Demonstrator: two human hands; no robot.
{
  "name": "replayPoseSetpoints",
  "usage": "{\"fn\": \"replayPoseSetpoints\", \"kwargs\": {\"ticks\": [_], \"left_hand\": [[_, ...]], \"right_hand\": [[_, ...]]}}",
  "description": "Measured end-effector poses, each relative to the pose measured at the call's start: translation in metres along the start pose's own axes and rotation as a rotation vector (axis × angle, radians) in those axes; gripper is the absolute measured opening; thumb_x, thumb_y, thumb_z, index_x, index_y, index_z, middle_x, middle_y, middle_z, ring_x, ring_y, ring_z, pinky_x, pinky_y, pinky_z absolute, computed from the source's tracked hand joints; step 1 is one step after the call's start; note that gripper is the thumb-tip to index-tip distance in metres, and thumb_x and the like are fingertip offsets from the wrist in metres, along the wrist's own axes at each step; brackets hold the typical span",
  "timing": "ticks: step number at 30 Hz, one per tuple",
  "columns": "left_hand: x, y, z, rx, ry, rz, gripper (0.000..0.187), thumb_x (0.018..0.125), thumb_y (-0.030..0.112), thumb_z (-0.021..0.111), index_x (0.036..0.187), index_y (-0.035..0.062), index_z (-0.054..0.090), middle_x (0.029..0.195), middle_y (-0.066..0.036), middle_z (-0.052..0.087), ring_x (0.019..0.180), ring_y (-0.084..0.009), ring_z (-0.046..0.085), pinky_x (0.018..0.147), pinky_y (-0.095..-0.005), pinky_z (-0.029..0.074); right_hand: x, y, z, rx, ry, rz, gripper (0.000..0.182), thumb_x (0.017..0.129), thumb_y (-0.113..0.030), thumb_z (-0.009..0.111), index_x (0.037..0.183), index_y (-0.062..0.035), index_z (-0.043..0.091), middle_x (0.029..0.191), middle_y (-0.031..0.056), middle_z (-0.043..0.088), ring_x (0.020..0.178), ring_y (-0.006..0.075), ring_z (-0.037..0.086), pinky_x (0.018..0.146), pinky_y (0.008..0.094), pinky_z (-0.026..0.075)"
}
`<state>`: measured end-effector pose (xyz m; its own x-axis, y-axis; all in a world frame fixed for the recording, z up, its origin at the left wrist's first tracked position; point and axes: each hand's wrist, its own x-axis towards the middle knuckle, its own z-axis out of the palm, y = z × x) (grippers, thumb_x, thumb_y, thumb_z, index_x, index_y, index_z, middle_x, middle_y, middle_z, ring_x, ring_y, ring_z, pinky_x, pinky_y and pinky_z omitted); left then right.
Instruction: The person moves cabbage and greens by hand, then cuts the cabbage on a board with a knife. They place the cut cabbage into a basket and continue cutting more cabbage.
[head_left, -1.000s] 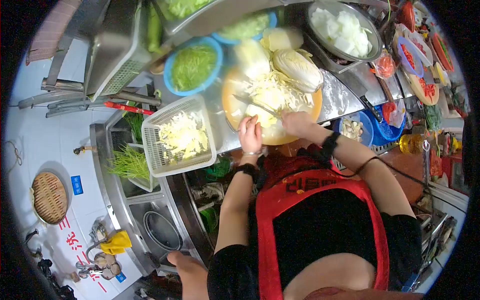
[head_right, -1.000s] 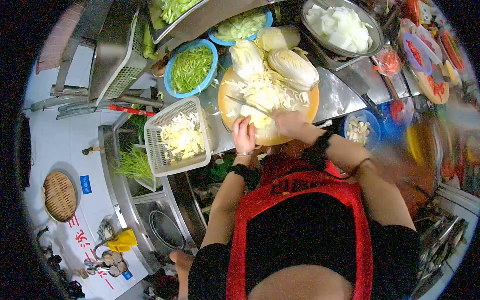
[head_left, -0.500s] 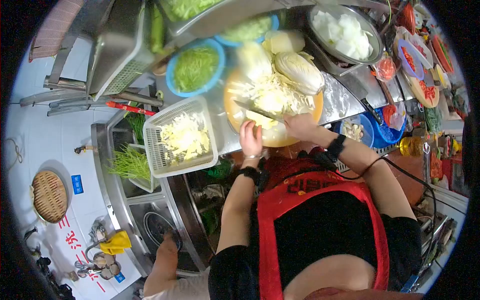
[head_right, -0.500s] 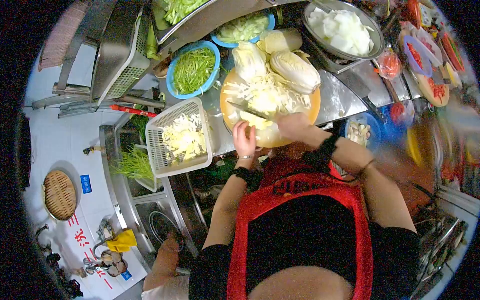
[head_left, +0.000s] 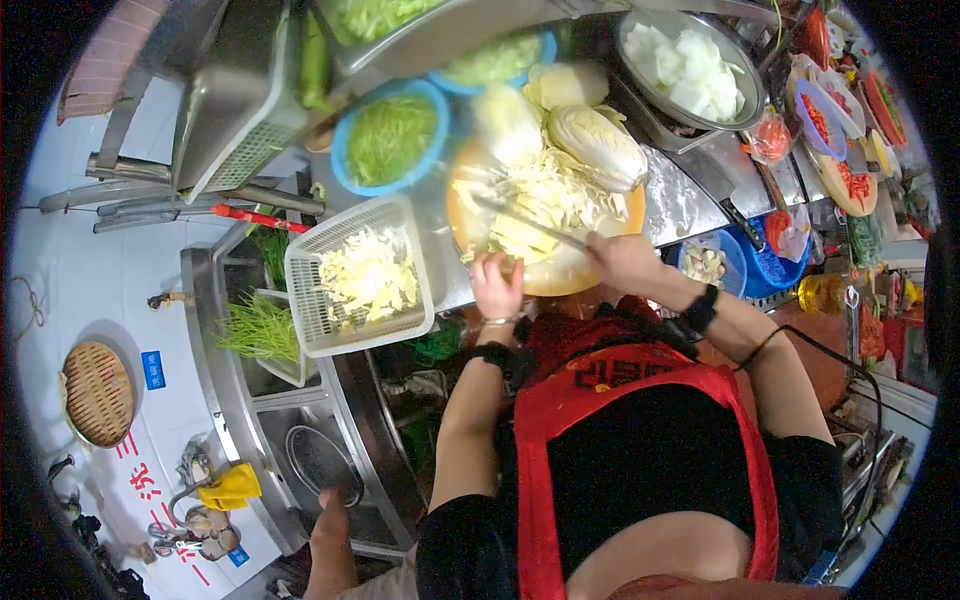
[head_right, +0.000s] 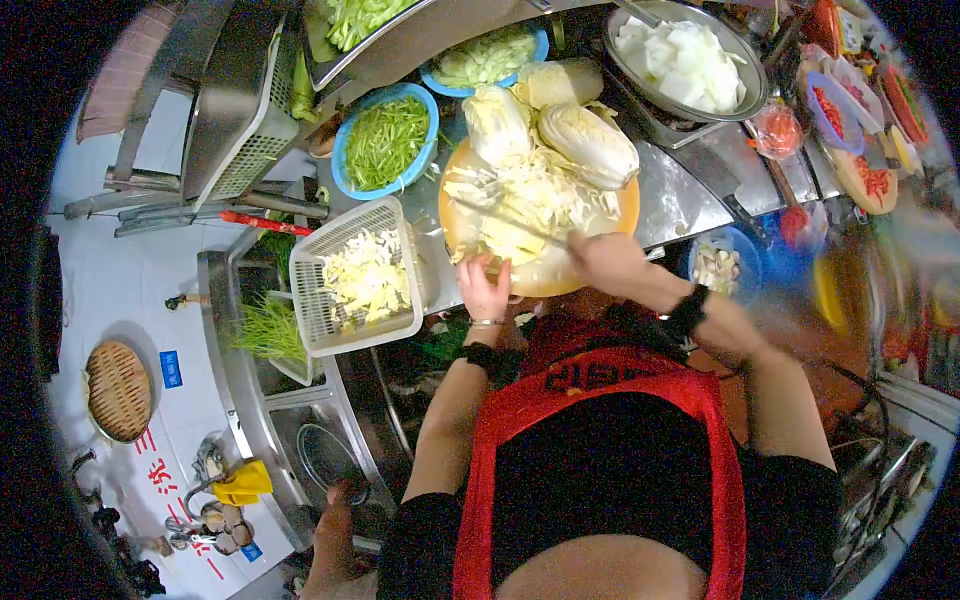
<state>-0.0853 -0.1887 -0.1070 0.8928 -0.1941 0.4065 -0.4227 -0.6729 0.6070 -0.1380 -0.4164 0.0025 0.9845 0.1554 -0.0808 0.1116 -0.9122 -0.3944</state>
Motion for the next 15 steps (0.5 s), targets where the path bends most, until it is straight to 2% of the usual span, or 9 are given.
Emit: {"fn": "replayPoseSetpoints", "kwargs": {"ticks": [1,2,4,5,7,8,10,12,15], "left_hand": [[0.005,0.006,-0.006,0.064,0.015,0.014,0.05,0.066,0.026,0.074,0.106,0.0052,0.053,0.117,-0.018,0.045,0.105,-0.0343,0.045,0.086,-0.0422,0.039],[0.015,0.016,-0.013,0.061,0.015,0.013,0.05,0.066,0.026,0.074,0.106,0.0052,0.053,0.117,-0.018,0.045,0.105,-0.0343,0.045,0.086,-0.0422,0.039],[0.042,0.03,-0.019,0.23,-0.172,0.096,0.075,0.058,0.034,0.078,0.121,0.01,0.046,0.127,-0.019,0.034,0.116,-0.0365,0.037,0.093,-0.0443,0.036],[0.049,0.03,-0.013,0.227,-0.174,0.1,0.075,0.058,0.034,0.078,0.121,0.01,0.046,0.127,-0.019,0.034,0.116,-0.0365,0.037,0.093,-0.0443,0.036],[0.065,0.029,0.001,0.226,-0.307,0.207,0.087,0.054,0.033,0.08,0.128,0.0135,0.039,0.129,-0.018,0.032,0.119,-0.037,0.034,0.098,-0.0426,0.034],[0.07,0.027,0.011,0.221,-0.309,0.215,0.087,0.054,0.033,0.08,0.128,0.0135,0.039,0.129,-0.018,0.032,0.119,-0.037,0.034,0.098,-0.0426,0.034],[0.074,0.027,0.028,-0.043,-0.271,0.075,0.083,0.052,0.023,0.081,0.125,0.0143,0.042,0.127,-0.017,0.034,0.118,-0.0358,0.035,0.097,-0.0414,0.036],[0.075,0.029,0.035,-0.121,-0.249,0.051,0.081,0.051,0.017,0.08,0.123,0.0144,0.044,0.126,-0.017,0.035,0.118,-0.0351,0.036,0.096,-0.0402,0.037],[0.078,0.037,0.042,-0.218,-0.181,0.043,0.076,0.049,0.007,0.078,0.118,0.0145,0.048,0.124,-0.017,0.037,0.117,-0.0341,0.037,0.095,-0.0387,0.038]], "right_hand": [[-0.01,0.013,-0.006,-0.024,0.043,0.015,0.018,0.083,-0.023,0.047,0.09,-0.006,0.048,0.057,0.0131,0.057,0.052,0.033,0.058,0.048,0.0448,0.045],[-0.019,0.025,-0.011,-0.047,0.087,0.03,0.019,0.083,-0.023,0.047,0.09,-0.0058,0.048,0.057,0.0133,0.057,0.052,0.0331,0.058,0.048,0.0452,0.045],[-0.029,0.042,-0.025,-0.122,0.042,0.107,0.018,0.082,-0.022,0.048,0.09,-0.0056,0.048,0.058,0.0138,0.057,0.053,0.0332,0.058,0.049,0.0453,0.045],[-0.031,0.046,-0.028,-0.193,-0.003,0.186,0.018,0.081,-0.021,0.048,0.09,-0.0055,0.049,0.06,0.0144,0.058,0.055,0.0333,0.059,0.049,0.0455,0.046],[-0.029,0.052,-0.013,-0.165,-0.013,0.185,0.017,0.082,-0.021,0.048,0.088,-0.005,0.048,0.059,0.016,0.057,0.054,0.0342,0.058,0.049,0.0464,0.045],[-0.027,0.054,-0.004,-0.137,-0.028,0.176,0.017,0.082,-0.021,0.049,0.087,-0.0046,0.048,0.058,0.0176,0.056,0.054,0.0352,0.057,0.049,0.0474,0.044],[-0.019,0.05,0.012,-0.079,-0.06,0.22,0.016,0.081,-0.02,0.048,0.084,-0.0039,0.048,0.059,0.0192,0.055,0.055,0.0366,0.057,0.051,0.0478,0.045],[-0.016,0.046,0.018,0.045,-0.002,0.17,0.019,0.081,-0.022,0.049,0.083,-0.0033,0.047,0.059,0.0201,0.055,0.057,0.0377,0.057,0.052,0.0475,0.045],[-0.024,0.042,0.013,0.087,-0.02,0.224,0.019,0.08,-0.022,0.049,0.086,-0.0041,0.048,0.061,0.0208,0.055,0.059,0.0388,0.057,0.054,0.0487,0.045]]}}
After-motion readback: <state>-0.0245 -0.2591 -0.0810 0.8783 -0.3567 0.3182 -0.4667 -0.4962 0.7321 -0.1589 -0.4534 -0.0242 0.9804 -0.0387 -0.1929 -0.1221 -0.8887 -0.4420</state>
